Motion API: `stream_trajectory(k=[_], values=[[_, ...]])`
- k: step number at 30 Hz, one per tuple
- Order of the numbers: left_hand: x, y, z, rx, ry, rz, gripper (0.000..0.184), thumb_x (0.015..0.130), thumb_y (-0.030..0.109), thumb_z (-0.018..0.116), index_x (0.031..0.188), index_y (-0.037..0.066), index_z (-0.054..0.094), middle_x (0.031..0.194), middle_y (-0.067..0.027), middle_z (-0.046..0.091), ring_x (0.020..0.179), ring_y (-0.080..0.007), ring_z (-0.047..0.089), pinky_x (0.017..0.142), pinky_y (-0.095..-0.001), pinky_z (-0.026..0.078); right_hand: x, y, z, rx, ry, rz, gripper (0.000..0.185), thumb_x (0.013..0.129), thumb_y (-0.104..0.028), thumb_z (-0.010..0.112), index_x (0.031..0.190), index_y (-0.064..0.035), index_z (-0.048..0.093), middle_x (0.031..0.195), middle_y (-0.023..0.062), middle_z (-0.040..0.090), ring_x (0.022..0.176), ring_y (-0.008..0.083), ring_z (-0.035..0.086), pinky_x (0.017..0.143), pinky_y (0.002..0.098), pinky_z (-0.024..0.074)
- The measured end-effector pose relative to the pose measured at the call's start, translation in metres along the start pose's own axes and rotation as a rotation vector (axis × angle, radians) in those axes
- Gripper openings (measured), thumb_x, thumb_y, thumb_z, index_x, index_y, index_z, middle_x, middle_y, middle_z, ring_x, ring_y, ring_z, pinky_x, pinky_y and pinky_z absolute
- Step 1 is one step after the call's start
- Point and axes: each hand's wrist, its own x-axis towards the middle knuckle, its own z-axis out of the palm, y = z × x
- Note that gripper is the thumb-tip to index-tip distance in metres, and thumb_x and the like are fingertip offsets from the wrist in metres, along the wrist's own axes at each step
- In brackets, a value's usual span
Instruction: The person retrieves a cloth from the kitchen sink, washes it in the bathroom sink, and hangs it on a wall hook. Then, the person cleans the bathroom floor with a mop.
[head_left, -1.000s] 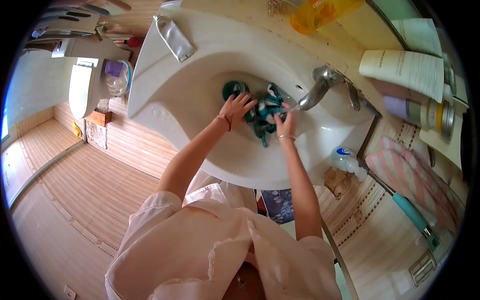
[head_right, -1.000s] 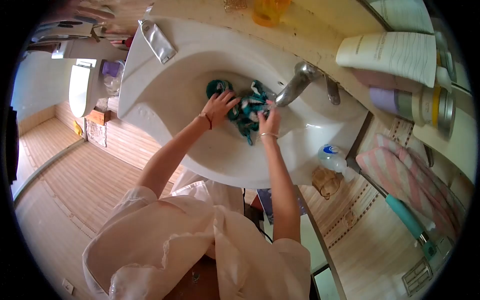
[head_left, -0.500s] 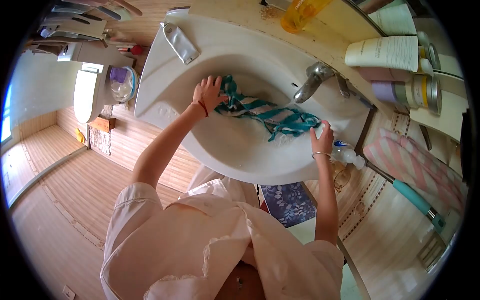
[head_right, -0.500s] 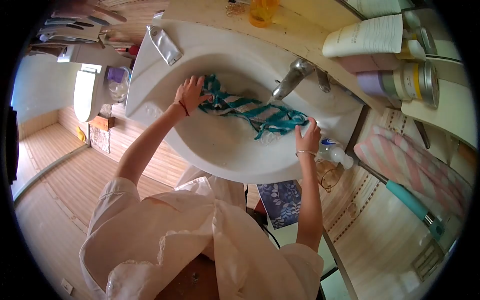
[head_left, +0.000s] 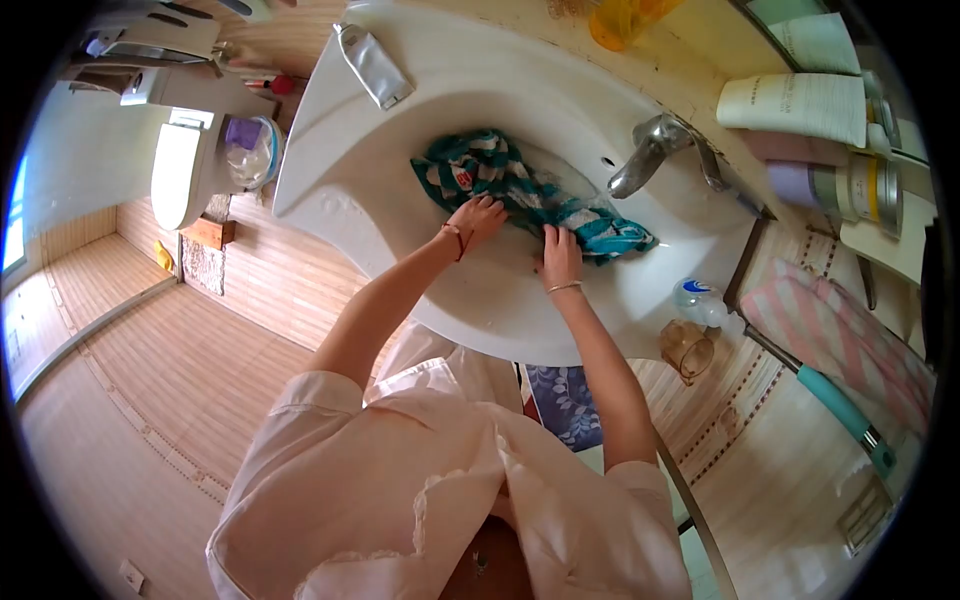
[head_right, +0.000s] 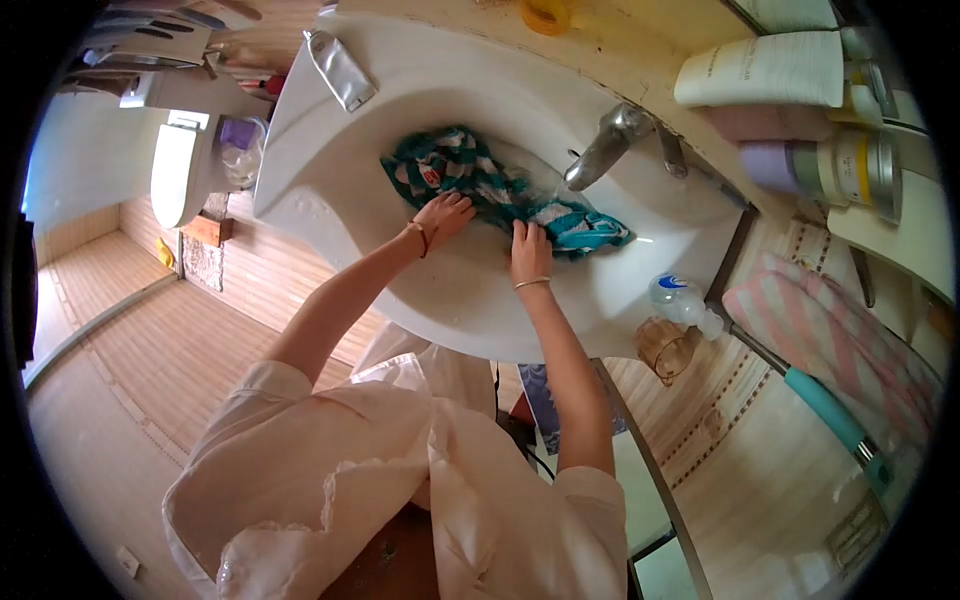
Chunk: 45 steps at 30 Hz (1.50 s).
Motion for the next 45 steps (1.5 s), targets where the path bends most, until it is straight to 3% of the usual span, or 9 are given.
stream_trajectory(k=[5, 9, 12, 18, 25, 34, 37, 41, 45], values=[[0.001, 0.005, -0.022, 0.142, -0.061, -0.136, 0.019, 0.075, 0.014, 0.055, 0.093, 0.01, 0.055, 0.093, -0.0042, 0.053, 0.093, -0.0203, 0.051, 0.081, -0.0301, 0.041, -0.019, 0.015, 0.002, -0.2, -0.009, -0.017, 0.02, 0.07, -0.006, 0.058, 0.089, -0.0073, 0.053, 0.079, 0.0092, 0.052, 0.074, 0.025, 0.053, 0.068, 0.0373, 0.0405], [0.006, 0.0, -0.052, 0.222, -0.42, -0.072, 0.017, 0.068, 0.021, 0.061, 0.081, 0.01, 0.058, 0.092, -0.0044, 0.057, 0.092, -0.019, 0.054, 0.077, -0.0289, 0.041, -0.035, 0.026, -0.023, 0.377, -0.039, 0.132, 0.014, 0.075, -0.008, 0.056, 0.088, -0.0045, 0.052, 0.075, 0.0093, 0.056, 0.066, 0.0236, 0.055, 0.066, 0.0314, 0.0407], [-0.011, -0.017, -0.071, -0.249, -0.194, -0.131, 0.014, 0.073, 0.018, 0.053, 0.08, 0.007, 0.058, 0.089, -0.0102, 0.057, 0.086, -0.0264, 0.055, 0.073, -0.0357, 0.044, -0.039, 0.03, -0.055, 1.025, -0.084, 0.329, 0.011, 0.083, -0.014, 0.051, 0.087, -0.0034, 0.05, 0.074, 0.0034, 0.054, 0.064, 0.013, 0.05, 0.064, 0.0221, 0.0394], [-0.037, -0.014, -0.181, -0.607, 0.322, -0.047, 0.021, 0.079, 0.01, 0.045, 0.097, 0.002, 0.051, 0.087, -0.0186, 0.055, 0.081, -0.0322, 0.055, 0.069, -0.0381, 0.045, -0.01, 0.024, -0.19, 1.152, 0.023, 0.19, 0.014, 0.088, -0.013, 0.041, 0.082, -0.0031, 0.049, 0.077, -0.002, 0.047, 0.072, 0.0063, 0.04, 0.068, 0.0188, 0.034], [-0.022, 0.059, -0.234, -1.089, 0.327, 0.216, 0.059, 0.075, 0.022, 0.062, 0.121, 0.003, 0.029, 0.088, -0.0195, 0.054, 0.079, -0.03, 0.056, 0.069, -0.0344, 0.043, 0.006, -0.063, -0.275, 1.412, 0.263, 0.019, 0.011, 0.088, -0.01, 0.042, 0.088, -0.0034, 0.051, 0.083, -0.0024, 0.049, 0.078, 0.005, 0.044, 0.073, 0.0178, 0.0356], [-0.021, 0.072, -0.14, -1.067, 0.379, -0.2, 0.063, 0.068, 0.012, 0.068, 0.119, 0.009, 0.031, 0.09, -0.0164, 0.056, 0.084, -0.0287, 0.057, 0.072, -0.0344, 0.044, -0.016, -0.02, -0.214, 1.006, 0.112, 0.221, 0.026, 0.074, -0.013, 0.064, 0.093, -0.0046, 0.05, 0.071, 0.0005, 0.052, 0.064, 0.0103, 0.048, 0.061, 0.0235, 0.0404], [-0.03, 0.012, -0.096, -0.989, 0.352, -0.319, 0.024, 0.068, 0.0, 0.057, 0.09, 0.007, 0.051, 0.077, -0.0157, 0.059, 0.074, -0.0318, 0.058, 0.065, -0.0374, 0.046, -0.024, 0.016, -0.173, 0.583, 0.123, 0.215, 0.035, 0.066, -0.01, 0.068, 0.096, -0.007, 0.049, 0.068, 0.0031, 0.049, 0.061, 0.0155, 0.048, 0.06, 0.0255, 0.0411], [-0.013, 0.013, -0.095, -0.797, 0.56, -0.487, 0.024, 0.068, -0.002, 0.05, 0.091, 0.007, 0.051, 0.096, -0.0151, 0.048, 0.092, -0.0328, 0.047, 0.083, -0.038, 0.04, 0.0, 0.03, -0.09, 0.353, 0.306, 0.071, 0.024, 0.07, -0.009, 0.061, 0.091, -0.0077, 0.05, 0.074, 0.0105, 0.053, 0.074, 0.028, 0.052, 0.065, 0.0375, 0.0411], [0.004, 0.017, -0.016, -0.293, 0.299, -0.215, 0.029, 0.076, 0.012, 0.05, 0.105, 0.009, 0.049, 0.112, -0.0132, 0.045, 0.109, -0.0283, 0.039, 0.098, -0.041, 0.026, 0.015, 0.017, -0.022, 0.317, 0.315, 0.024, 0.024, 0.076, -0.019, 0.057, 0.093, -0.0071, 0.045, 0.08, 0.0136, 0.048, 0.074, 0.033, 0.048, 0.063, 0.0419, 0.0381]])
